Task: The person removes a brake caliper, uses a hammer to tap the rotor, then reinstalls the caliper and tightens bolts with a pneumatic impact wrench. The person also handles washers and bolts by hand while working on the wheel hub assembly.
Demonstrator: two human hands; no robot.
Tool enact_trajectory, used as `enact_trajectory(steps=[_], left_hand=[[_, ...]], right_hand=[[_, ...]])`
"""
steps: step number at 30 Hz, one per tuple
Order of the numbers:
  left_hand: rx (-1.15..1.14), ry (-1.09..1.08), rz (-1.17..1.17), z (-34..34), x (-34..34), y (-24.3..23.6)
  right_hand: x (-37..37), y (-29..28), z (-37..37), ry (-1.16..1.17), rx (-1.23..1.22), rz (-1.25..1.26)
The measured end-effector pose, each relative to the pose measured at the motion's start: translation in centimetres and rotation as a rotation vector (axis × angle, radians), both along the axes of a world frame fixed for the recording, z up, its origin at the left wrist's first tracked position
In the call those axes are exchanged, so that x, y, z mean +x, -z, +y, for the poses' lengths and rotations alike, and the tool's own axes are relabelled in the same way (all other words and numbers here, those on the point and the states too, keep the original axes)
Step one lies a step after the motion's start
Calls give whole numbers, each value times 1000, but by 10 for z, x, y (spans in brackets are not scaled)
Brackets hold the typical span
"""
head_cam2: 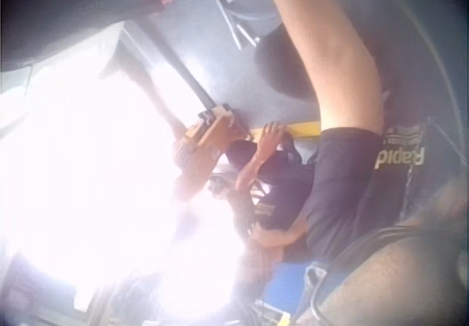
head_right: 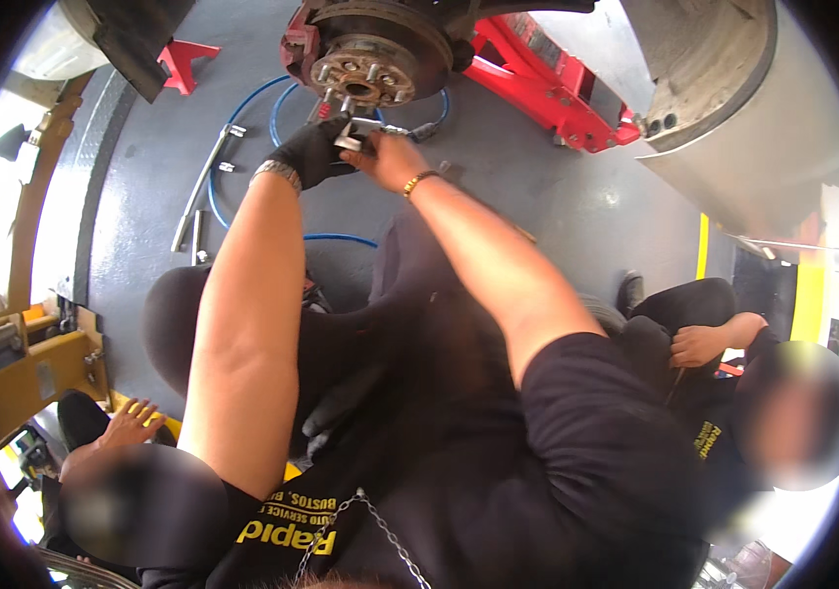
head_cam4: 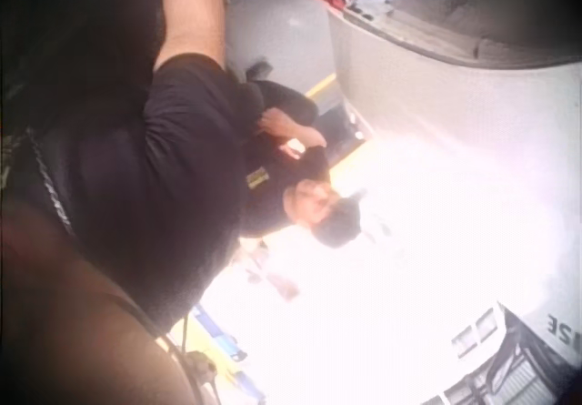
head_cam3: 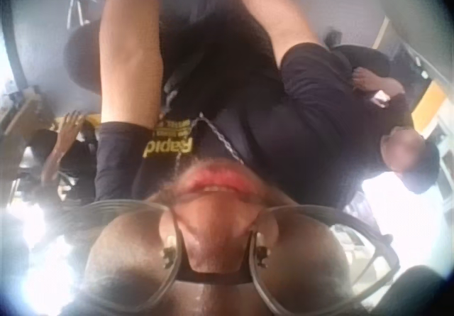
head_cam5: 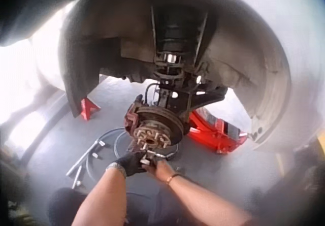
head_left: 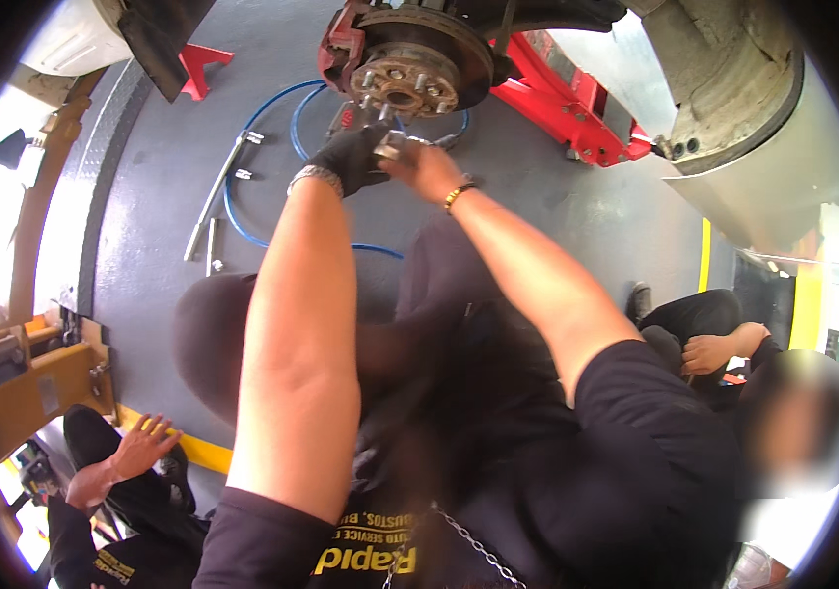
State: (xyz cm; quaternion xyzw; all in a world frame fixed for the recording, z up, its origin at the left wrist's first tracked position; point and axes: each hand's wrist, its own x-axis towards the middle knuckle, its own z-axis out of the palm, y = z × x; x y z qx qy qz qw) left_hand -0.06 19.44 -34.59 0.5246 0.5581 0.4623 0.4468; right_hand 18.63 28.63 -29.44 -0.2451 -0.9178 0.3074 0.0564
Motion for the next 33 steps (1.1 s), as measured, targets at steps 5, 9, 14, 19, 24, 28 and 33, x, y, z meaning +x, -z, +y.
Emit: enact_trajectory(steps=[5, 9, 14, 19, 24, 28, 33], left_hand=[[71, -209, 531, -16, 14, -31], [-412, -688, 197, -3, 41, -54], [-123, -781, -419, -21, 40, -45], [55, -689, -333, 5, 49, -33], [-265, -873, -116, -6, 60, -41], [-352, -1058, -46, -10, 66, -54], [4, -955, -565, 7, 70, -56]], right_hand=[[-16, 20, -14, -57, -75, -13], [-28, -73, -41, 64, 214, -379], [-35, -82, -45, 45, 172, -327], [-42, 38, 18, -84, -91, -105], [-19, -55, -15, -138, 198, -358], [-36, -91, -40, -146, 261, -580], [-47, 93, 31, -423, 95, 146]])
